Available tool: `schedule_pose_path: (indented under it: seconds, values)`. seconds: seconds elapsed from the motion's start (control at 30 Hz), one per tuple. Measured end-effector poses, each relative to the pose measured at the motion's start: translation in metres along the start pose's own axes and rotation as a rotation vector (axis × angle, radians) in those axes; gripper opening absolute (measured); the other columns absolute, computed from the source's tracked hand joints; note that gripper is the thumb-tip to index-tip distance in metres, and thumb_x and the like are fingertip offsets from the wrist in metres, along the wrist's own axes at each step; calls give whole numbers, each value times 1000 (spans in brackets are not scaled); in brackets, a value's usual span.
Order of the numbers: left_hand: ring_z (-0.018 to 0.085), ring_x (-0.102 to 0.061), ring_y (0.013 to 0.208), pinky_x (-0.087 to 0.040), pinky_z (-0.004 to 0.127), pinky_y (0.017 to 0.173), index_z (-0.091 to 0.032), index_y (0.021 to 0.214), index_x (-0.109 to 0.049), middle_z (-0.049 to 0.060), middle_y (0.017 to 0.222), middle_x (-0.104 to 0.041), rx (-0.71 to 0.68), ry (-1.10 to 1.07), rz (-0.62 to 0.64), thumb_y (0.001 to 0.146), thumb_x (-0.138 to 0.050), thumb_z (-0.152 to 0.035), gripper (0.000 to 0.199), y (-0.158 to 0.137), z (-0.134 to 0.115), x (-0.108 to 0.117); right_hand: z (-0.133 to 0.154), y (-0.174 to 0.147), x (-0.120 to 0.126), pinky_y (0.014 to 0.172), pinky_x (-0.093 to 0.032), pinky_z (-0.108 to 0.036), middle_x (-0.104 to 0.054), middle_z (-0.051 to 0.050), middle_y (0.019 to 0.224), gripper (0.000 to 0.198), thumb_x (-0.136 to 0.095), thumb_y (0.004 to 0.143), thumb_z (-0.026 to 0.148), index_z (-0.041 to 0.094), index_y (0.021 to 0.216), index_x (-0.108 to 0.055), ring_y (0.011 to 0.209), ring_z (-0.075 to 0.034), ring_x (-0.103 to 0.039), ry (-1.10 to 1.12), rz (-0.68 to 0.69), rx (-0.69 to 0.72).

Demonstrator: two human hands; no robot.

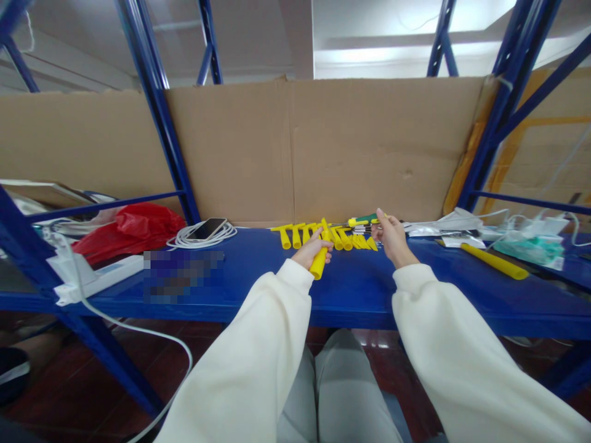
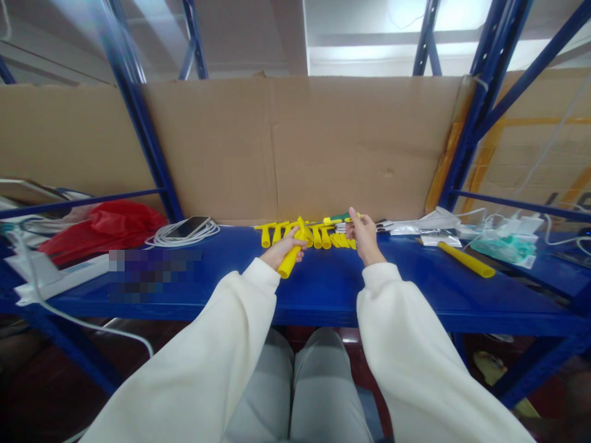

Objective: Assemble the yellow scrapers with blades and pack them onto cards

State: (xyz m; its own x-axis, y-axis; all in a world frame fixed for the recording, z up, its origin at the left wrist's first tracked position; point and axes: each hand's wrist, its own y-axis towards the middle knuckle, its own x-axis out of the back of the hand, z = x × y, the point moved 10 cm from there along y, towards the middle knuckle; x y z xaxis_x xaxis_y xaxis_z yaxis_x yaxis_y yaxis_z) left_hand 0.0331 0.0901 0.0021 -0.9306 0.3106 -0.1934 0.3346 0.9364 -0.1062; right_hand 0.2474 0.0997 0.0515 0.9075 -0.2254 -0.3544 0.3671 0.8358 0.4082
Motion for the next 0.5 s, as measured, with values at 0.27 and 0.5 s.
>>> schedule_pose_path:
  seconds: [0.27,0.5]
  values:
    - [7,-40,41,-33,17,43,-32,158,-11,-7,67,-46,3,24,6,85,-47,-2,87,-2,0,-2,-4,-1,1,29,-32,-16,-52,6,42,53,-81,65,66,23,70,-49,32,-8,-46,-20,-9,-32]
    - [7,-40,41,-33,17,43,-30,158,-14,-7,65,-46,-12,25,-9,84,-48,-2,86,1,0,2,-1,-7,-9,33,-41,-17,-63,1,51,44,-79,73,59,21,75,-56,36,-9,-53,59,46,-114]
